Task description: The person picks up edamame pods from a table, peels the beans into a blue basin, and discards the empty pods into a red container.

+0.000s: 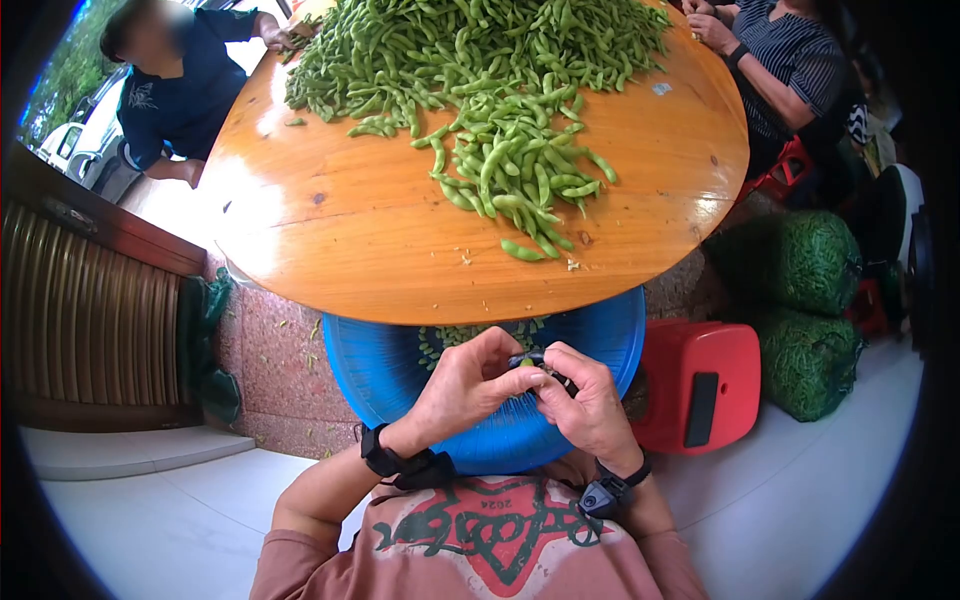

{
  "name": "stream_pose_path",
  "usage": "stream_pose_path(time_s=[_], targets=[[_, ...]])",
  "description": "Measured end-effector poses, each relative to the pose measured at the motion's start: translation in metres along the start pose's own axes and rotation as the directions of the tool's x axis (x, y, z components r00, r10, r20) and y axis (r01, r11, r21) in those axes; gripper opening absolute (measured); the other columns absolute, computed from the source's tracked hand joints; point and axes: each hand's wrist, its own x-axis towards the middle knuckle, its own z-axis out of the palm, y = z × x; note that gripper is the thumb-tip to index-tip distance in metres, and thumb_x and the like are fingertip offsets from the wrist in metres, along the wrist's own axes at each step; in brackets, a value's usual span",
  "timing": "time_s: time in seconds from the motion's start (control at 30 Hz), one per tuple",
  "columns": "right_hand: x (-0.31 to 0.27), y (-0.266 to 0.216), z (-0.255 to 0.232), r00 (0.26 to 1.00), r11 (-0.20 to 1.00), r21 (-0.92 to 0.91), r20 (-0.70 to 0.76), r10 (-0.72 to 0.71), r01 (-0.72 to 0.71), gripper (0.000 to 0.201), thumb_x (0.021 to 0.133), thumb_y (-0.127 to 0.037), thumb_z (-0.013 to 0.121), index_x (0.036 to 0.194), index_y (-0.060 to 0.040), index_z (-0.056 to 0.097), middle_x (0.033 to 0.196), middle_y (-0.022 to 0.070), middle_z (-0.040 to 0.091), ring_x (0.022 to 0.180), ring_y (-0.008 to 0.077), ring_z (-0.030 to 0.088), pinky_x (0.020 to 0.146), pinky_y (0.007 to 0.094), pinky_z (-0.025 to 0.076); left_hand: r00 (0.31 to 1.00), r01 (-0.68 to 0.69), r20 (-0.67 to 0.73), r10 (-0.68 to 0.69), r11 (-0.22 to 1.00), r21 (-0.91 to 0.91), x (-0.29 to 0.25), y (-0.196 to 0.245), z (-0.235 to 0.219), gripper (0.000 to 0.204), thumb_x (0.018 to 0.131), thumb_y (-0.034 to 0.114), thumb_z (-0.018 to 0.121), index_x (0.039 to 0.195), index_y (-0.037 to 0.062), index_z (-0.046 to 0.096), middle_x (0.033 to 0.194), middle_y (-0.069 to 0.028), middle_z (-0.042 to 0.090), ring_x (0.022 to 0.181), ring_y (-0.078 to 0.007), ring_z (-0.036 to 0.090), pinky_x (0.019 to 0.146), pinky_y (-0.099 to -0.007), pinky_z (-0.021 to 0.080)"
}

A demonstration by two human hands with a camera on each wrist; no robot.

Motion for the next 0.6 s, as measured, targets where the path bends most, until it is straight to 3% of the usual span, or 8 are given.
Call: stream_pose_path(time_s=[0.07,0.1,0.23,0.3,0.33,0.37,0.43,0.6], targets=[[0.000,0.001,-0.002,1.000,0.999,-0.028,-0.001,0.017,-0.017,0.007,0.093,-0.001,0.060,0.096,0.0042,0.062,0.079,0.0066,0.053,0.066,0.0126,0.055,0.059,0.0292,0.045,0.990,-0.139,0.059,0.131,0.771,0.622,-0.005,0.017,0.001,0.023,0.097,0.018,0.068,0.107,-0.0022,0.062,0.079,-0.0116,0.071,0.067,-0.0187,0.069,0.062,-0.0333,0.054],[0.000,0.001,-0.004,1.000,0.996,-0.087,-0.016,-0.008,0.006,0.007,0.091,-0.001,0.060,0.096,0.0039,0.062,0.079,0.0067,0.053,0.066,0.0128,0.055,0.059,0.0297,0.045,0.984,-0.175,0.107,0.142,0.669,0.722,-0.007,0.028,0.002,0.026,0.097,0.019,0.067,0.106,-0.0047,0.061,0.077,-0.0134,0.072,0.069,-0.0192,0.071,0.061,-0.0347,0.054],[0.000,0.004,-0.006,1.000,0.990,-0.138,-0.019,0.011,-0.013,0.007,0.089,0.000,0.061,0.094,0.0039,0.061,0.079,0.0094,0.054,0.066,0.0181,0.056,0.059,0.0317,0.045,0.984,-0.181,0.134,0.122,0.703,0.688,-0.011,0.026,-0.003,0.027,0.101,0.019,0.061,0.114,-0.0048,0.062,0.078,-0.0104,0.072,0.069,-0.0169,0.069,0.061,-0.0323,0.053],[0.003,0.001,0.000,0.993,0.963,-0.257,-0.058,-0.101,0.083,0.007,0.088,0.001,0.061,0.095,0.0037,0.061,0.081,0.0108,0.054,0.068,0.0223,0.058,0.060,0.0336,0.046,0.993,0.069,0.064,-0.104,0.909,0.411,-0.008,0.029,-0.004,0.030,0.105,0.018,0.054,0.125,-0.0035,0.060,0.079,-0.0068,0.068,0.069,-0.0138,0.065,0.063,-0.0303,0.052],[0.004,0.000,0.004,0.973,0.911,-0.376,-0.086,-0.215,0.169,0.008,0.088,0.002,0.061,0.095,0.0035,0.061,0.082,0.0122,0.055,0.069,0.0265,0.059,0.061,0.0355,0.047,0.993,0.068,0.063,-0.103,0.909,0.411,-0.008,0.023,-0.003,0.030,0.105,0.018,0.054,0.125,-0.0035,0.060,0.079,-0.0068,0.068,0.069,-0.0138,0.065,0.063,-0.0303,0.052],[0.004,0.001,0.008,0.973,0.911,-0.377,-0.085,-0.215,0.168,0.008,0.088,0.002,0.061,0.095,0.0035,0.061,0.082,0.0122,0.055,0.069,0.0265,0.059,0.061,0.0355,0.047,0.988,0.146,0.038,-0.152,0.982,0.117,-0.009,0.011,-0.001,0.032,0.106,0.018,0.052,0.129,-0.0032,0.058,0.081,-0.0055,0.066,0.070,-0.0121,0.063,0.063,-0.0293,0.051],[0.002,0.005,0.016,0.930,0.815,-0.540,-0.145,-0.337,0.211,0.012,0.087,0.003,0.062,0.098,0.0026,0.061,0.089,0.0147,0.056,0.074,0.0344,0.061,0.063,0.0412,0.050,0.970,0.232,0.003,-0.243,0.924,-0.304,-0.010,0.004,0.009,0.035,0.105,0.013,0.048,0.134,-0.0028,0.056,0.084,-0.0033,0.062,0.073,-0.0096,0.059,0.067,-0.0275,0.050],[0.002,0.008,0.023,0.910,0.746,-0.631,-0.151,-0.386,0.212,0.015,0.086,0.005,0.063,0.100,0.0018,0.061,0.095,0.0160,0.054,0.076,0.0367,0.062,0.064,0.0446,0.053,0.966,0.187,-0.047,-0.252,0.818,-0.544,-0.004,-0.011,0.019,0.038,0.098,0.005,0.045,0.133,-0.0031,0.057,0.082,-0.0014,0.058,0.073,-0.0093,0.054,0.070,-0.0264,0.049]])
